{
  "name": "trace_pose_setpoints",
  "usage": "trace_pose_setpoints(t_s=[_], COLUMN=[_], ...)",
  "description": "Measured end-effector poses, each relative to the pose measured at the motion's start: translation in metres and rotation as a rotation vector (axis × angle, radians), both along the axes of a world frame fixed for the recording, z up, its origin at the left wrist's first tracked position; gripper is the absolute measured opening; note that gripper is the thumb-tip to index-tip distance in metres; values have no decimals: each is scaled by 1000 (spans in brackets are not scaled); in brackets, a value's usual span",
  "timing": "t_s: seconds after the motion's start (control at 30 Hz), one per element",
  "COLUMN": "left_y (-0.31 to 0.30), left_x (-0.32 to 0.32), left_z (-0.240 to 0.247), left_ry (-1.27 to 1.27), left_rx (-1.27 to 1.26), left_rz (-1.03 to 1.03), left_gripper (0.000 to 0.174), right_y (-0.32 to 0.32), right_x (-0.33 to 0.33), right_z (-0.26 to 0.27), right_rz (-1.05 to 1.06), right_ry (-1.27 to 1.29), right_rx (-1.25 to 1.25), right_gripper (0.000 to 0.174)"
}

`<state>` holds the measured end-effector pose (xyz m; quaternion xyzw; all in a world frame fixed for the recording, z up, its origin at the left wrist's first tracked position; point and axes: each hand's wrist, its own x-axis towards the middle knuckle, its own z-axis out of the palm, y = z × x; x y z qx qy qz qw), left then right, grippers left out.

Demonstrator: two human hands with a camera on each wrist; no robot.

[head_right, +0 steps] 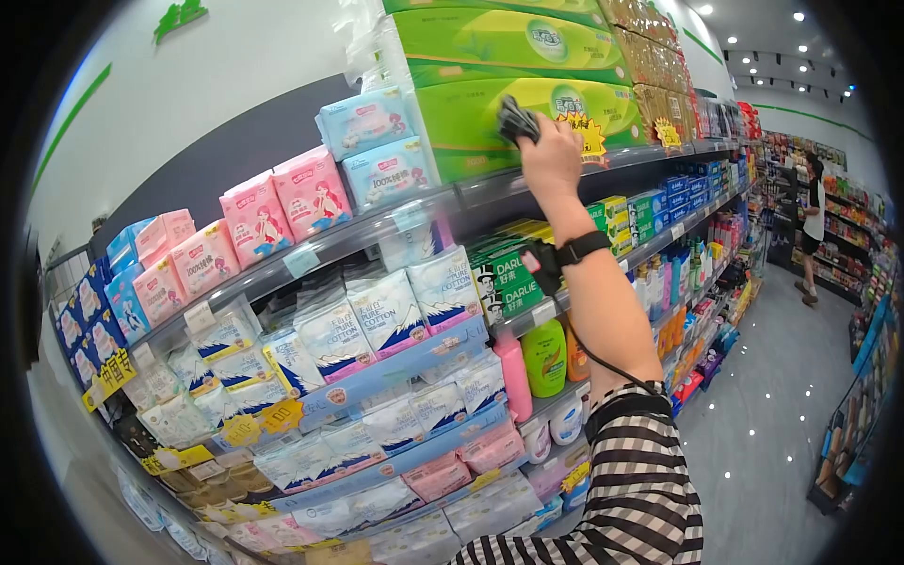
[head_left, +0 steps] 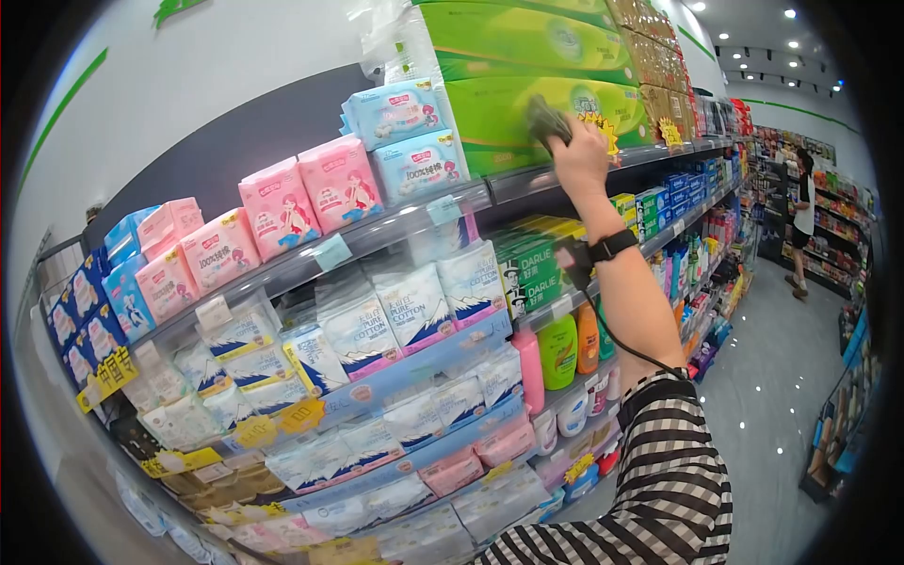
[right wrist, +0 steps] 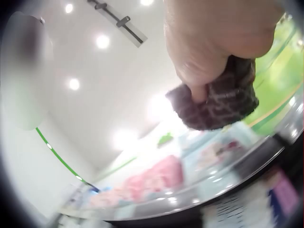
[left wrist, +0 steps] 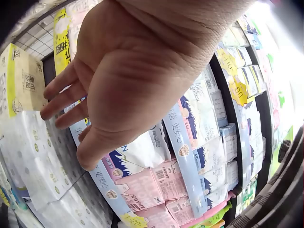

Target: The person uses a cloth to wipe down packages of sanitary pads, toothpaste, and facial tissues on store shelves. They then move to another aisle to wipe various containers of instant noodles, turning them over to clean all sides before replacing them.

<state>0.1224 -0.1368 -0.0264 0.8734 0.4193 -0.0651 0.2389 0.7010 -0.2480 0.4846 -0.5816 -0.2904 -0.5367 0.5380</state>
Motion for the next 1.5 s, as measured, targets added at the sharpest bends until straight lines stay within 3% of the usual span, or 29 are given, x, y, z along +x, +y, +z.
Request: trace_pose_setpoints(t_s=[0.07,0.1,0.17,0.23,0.27,0.37,0.4,0.43,0.5,0.53,0.6,0.67,0.73,0.77,0.83,0.9,0.97,1.0,1.1,1.2,1.23,1.3,1.33,1.4,1.43,1.5], left_y=[7,12,25,36,41,51,52,54,60,60,58,49,21,10,5,10,18,21,47,70,77,89,96,105,107,116], left_x=[4,6,10,10,9,8,6,5,2,4,-1,-12,7,21,29,27,20,17,-12,-56,-73,-106,-119,-149,-161,-179], left_z=[-11,-15,-23,-29,-32,-45,-49,-54,-61,-66,-74,-83,-18,14,36,41,37,40,12,4,4,4,4,6,6,7], left_ry=[5,11,27,55,73,114,124,131,139,131,124,130,88,43,16,-31,25,48,-22,-115,-123,-186,-191,75,79,1], left_rx=[9,15,30,40,44,44,42,43,49,52,53,46,19,1,-8,0,-40,-34,-40,15,20,-33,-38,-21,-32,-25], left_rz=[-19,-31,-62,-97,-118,-175,-189,-201,-215,-214,-205,-201,-177,-160,-165,-167,-242,-262,-260,-274,-274,-218,-219,-139,-150,-79], left_gripper=[53,54,54,55,55,57,57,57,58,58,59,60,57,54,56,58,58,58,57,56,56,55,55,57,57,60], right_y=[-5,-8,-15,-22,-24,-16,-13,-14,-23,-28,-35,-31,-15,-10,-2,-16,-14,-8,21,40,30,44,54,77,91,100], right_x=[9,0,-25,-37,-39,8,12,12,-12,-23,-41,-50,-43,-47,-69,-99,-126,-136,-154,-189,-215,-237,-249,-282,-292,-322], right_z=[-23,-35,-56,-66,-63,-49,-48,-55,-72,-75,-82,-74,-67,-71,-73,-66,-63,-58,-42,-51,-43,-48,-45,-39,-42,-51], right_rz=[-136,-138,346,676,651,281,255,252,474,483,993,783,514,524,553,853,1062,987,396,484,698,1061,1058,619,454,518], right_ry=[104,108,-110,-216,-232,-100,-42,113,-19,-28,63,53,43,49,-60,-71,48,50,-136,-86,-54,-9,-9,-228,-311,-238], right_rx=[-279,-280,-412,-412,-262,99,75,-136,-317,-323,-298,-110,-85,-95,-403,-614,-460,-351,-254,-508,-617,-402,-409,-304,-382,-504], right_gripper=[42,42,40,35,34,40,42,42,40,40,39,39,39,39,37,39,40,39,38,37,39,40,40,39,39,39])
